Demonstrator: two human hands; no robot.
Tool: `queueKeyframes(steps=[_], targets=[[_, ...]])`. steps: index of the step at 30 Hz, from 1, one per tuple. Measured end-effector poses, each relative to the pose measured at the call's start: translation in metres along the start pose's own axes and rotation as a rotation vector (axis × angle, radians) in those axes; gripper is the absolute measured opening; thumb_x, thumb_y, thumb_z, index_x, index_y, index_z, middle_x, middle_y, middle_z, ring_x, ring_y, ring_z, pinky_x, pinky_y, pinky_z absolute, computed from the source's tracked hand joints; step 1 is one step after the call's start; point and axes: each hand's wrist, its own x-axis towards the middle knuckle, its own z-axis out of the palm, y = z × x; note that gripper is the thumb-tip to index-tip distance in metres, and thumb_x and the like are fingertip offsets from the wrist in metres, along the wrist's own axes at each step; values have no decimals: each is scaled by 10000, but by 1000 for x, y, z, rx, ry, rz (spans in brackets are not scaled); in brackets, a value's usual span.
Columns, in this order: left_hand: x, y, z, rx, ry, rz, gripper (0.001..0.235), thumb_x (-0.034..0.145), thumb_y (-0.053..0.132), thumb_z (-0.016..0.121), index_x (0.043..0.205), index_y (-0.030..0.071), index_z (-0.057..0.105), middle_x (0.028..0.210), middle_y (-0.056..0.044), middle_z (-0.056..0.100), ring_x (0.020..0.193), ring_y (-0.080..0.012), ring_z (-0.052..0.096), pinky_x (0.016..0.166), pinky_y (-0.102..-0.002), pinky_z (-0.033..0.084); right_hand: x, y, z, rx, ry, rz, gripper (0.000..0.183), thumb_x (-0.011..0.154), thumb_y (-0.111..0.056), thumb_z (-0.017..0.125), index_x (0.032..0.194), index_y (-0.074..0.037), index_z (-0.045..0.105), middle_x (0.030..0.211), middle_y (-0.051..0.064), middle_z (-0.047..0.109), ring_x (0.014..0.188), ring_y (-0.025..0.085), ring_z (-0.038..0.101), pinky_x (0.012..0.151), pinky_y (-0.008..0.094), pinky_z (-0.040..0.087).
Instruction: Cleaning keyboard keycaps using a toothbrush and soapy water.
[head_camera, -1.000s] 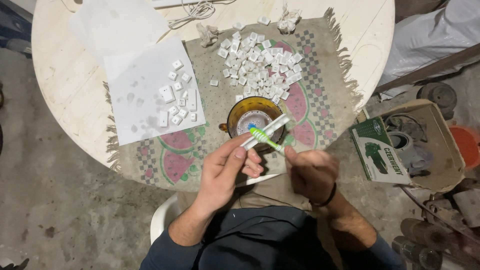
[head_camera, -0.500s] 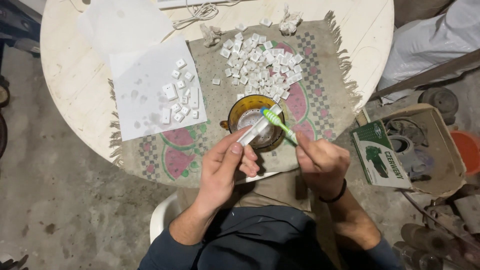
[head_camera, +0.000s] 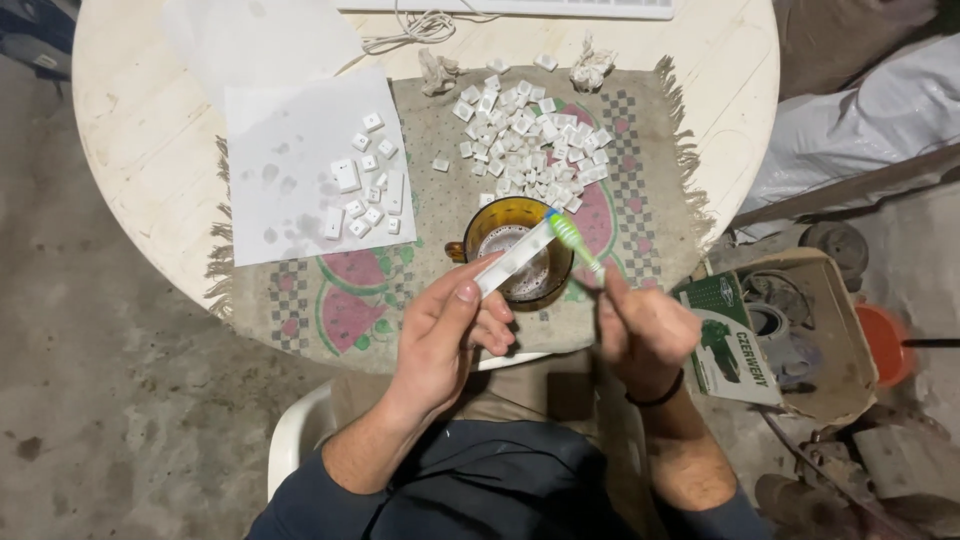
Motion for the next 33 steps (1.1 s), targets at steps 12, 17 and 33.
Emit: queueKeyframes(steps=[12, 17, 33], targets=[[-4, -7, -4, -37, -16, 51, 462, 1144, 208, 453, 1478, -106, 511, 1002, -162, 671, 796, -179, 682, 698, -283, 580, -13, -8, 9, 84, -107, -101, 295, 880, -1, 766, 1173, -23, 733, 691, 56, 563, 573, 203, 544, 575, 340, 454], [-4, -13, 12, -134, -71, -3, 473, 1080, 174, 469, 1514, -11, 429, 1104, -144, 676, 845, -174, 700, 737, -300, 593, -23, -30, 20, 296, -42, 319, 303, 947, 23, 677, 1249, 39, 699, 745, 93, 599, 625, 150, 534, 597, 282, 443], [-8, -11, 0, 159, -31, 54, 396, 1124, 177, 469, 1435, -67, 497, 990, -97, 647, 714, -149, 677, 636, -287, 580, -14, -53, 12, 288, -136, 111, 348, 885, 44, 724, 1231, 14, 709, 673, 89, 557, 557, 168, 540, 559, 302, 455]])
